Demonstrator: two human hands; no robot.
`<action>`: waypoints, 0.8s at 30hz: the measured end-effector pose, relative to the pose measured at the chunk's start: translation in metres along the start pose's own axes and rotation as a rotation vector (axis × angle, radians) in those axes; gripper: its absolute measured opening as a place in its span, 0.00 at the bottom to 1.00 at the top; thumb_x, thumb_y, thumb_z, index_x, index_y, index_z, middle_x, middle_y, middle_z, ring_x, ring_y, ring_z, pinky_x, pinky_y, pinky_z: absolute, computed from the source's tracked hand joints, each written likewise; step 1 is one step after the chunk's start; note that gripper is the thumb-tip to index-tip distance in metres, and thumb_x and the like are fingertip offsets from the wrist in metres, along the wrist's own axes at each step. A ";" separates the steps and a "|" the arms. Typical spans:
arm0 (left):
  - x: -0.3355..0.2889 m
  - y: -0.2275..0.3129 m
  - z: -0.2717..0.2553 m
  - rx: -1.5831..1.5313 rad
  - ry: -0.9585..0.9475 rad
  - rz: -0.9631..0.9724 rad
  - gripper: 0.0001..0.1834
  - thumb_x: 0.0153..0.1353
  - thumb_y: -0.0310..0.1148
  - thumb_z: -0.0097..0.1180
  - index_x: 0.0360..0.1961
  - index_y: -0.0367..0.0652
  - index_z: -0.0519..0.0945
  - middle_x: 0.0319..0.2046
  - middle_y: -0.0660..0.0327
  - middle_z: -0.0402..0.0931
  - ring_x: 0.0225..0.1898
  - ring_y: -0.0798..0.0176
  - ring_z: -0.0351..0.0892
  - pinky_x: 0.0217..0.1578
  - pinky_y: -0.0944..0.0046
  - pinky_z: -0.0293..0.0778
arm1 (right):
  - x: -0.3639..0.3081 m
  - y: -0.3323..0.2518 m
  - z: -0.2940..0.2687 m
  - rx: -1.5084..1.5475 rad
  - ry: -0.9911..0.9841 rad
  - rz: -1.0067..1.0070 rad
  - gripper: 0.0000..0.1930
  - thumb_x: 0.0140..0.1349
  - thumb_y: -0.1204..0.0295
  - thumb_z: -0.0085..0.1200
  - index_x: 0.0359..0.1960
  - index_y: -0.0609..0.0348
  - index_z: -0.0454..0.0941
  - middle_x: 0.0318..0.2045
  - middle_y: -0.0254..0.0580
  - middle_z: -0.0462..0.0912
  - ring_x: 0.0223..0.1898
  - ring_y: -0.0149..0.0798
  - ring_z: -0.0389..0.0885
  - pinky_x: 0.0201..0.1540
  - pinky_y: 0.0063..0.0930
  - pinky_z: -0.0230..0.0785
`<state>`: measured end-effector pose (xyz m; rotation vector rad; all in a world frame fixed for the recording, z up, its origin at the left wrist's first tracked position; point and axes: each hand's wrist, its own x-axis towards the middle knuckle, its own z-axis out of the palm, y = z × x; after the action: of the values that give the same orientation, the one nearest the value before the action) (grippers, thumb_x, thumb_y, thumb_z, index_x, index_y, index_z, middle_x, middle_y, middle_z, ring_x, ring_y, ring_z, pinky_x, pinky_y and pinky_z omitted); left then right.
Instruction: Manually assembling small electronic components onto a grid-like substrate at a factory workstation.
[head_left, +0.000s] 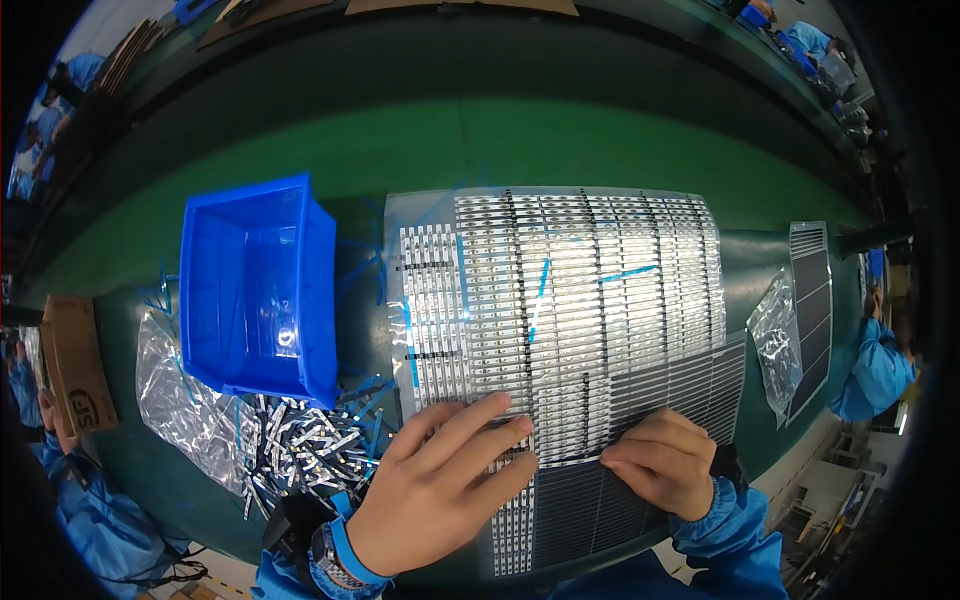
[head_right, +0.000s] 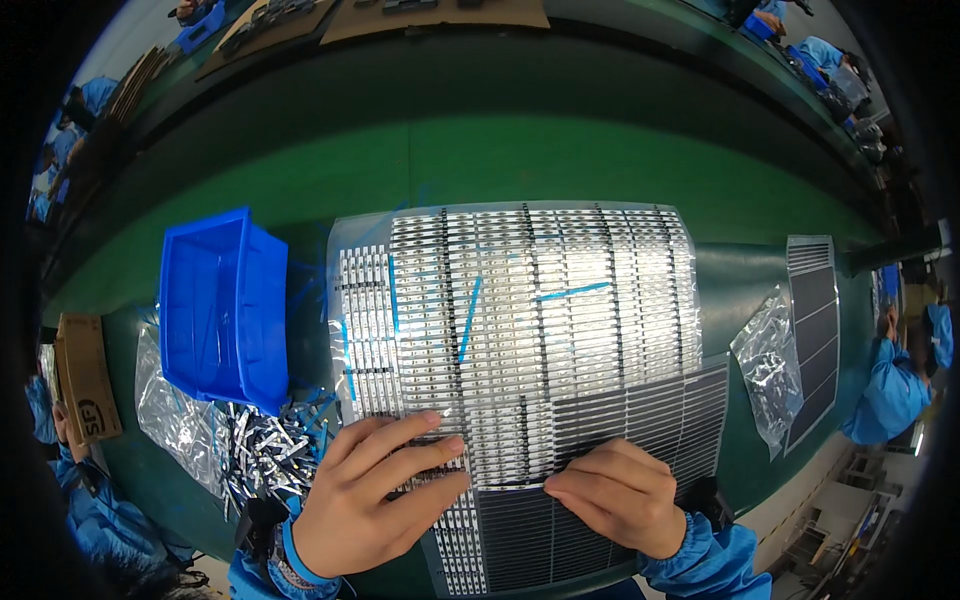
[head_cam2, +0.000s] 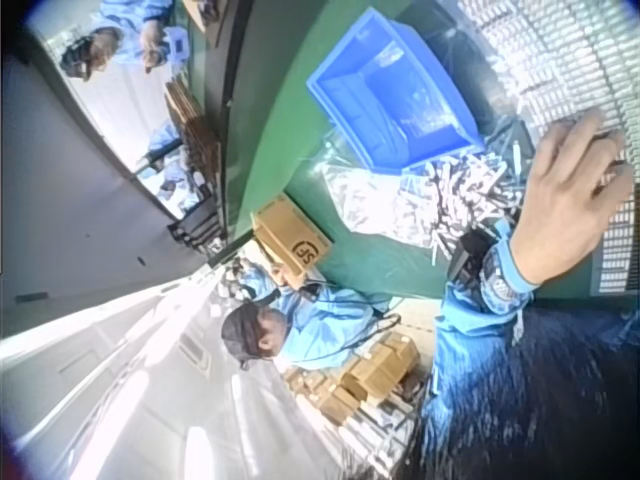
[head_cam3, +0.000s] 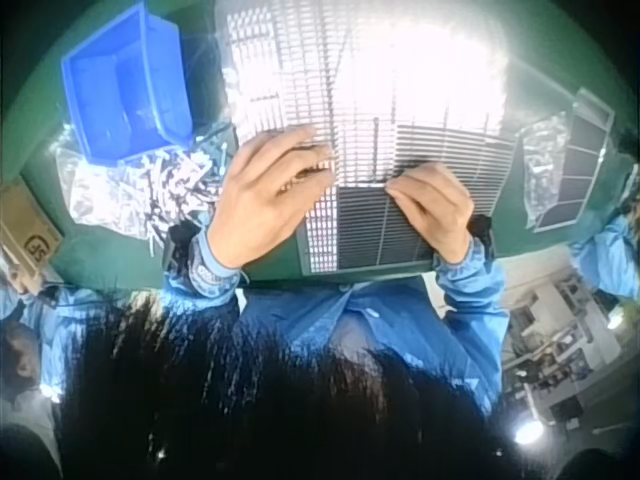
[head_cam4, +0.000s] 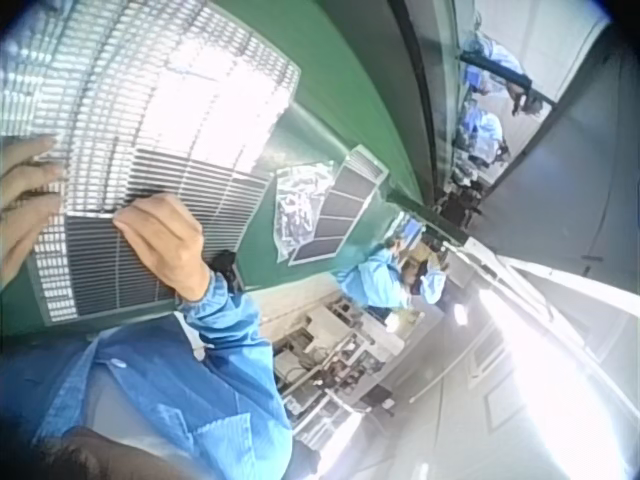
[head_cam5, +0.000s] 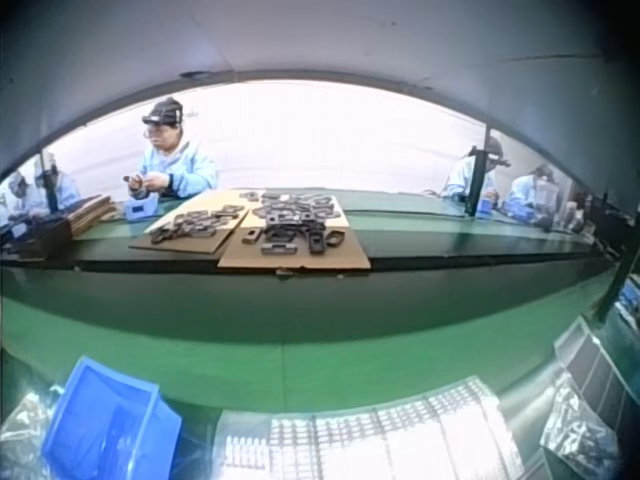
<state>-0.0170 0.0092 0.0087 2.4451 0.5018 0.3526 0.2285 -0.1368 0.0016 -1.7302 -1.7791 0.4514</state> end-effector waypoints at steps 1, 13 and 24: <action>0.000 0.000 0.001 0.002 -0.001 0.001 0.15 0.55 0.33 0.71 0.45 0.53 0.90 0.56 0.66 0.83 0.65 0.55 0.76 0.59 0.50 0.71 | 0.001 0.001 0.001 0.002 -0.003 -0.009 0.13 0.44 0.75 0.77 0.33 0.53 0.90 0.29 0.34 0.84 0.28 0.35 0.82 0.30 0.28 0.75; 0.001 0.008 0.003 0.171 -0.038 0.057 0.15 0.58 0.39 0.64 0.45 0.69 0.91 0.55 0.67 0.78 0.64 0.55 0.73 0.60 0.49 0.68 | 0.001 0.000 0.000 0.027 -0.007 -0.007 0.13 0.44 0.76 0.77 0.34 0.55 0.91 0.30 0.34 0.86 0.30 0.35 0.83 0.32 0.27 0.78; 0.002 0.015 0.003 0.165 -0.083 0.001 0.19 0.57 0.33 0.65 0.50 0.64 0.88 0.57 0.64 0.74 0.64 0.56 0.72 0.62 0.48 0.67 | 0.000 0.000 0.001 0.055 -0.001 -0.001 0.13 0.45 0.76 0.77 0.34 0.56 0.91 0.31 0.35 0.86 0.31 0.35 0.84 0.32 0.26 0.78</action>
<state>-0.0104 -0.0024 0.0156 2.6070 0.5114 0.2172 0.2280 -0.1364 0.0009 -1.6913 -1.7515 0.4963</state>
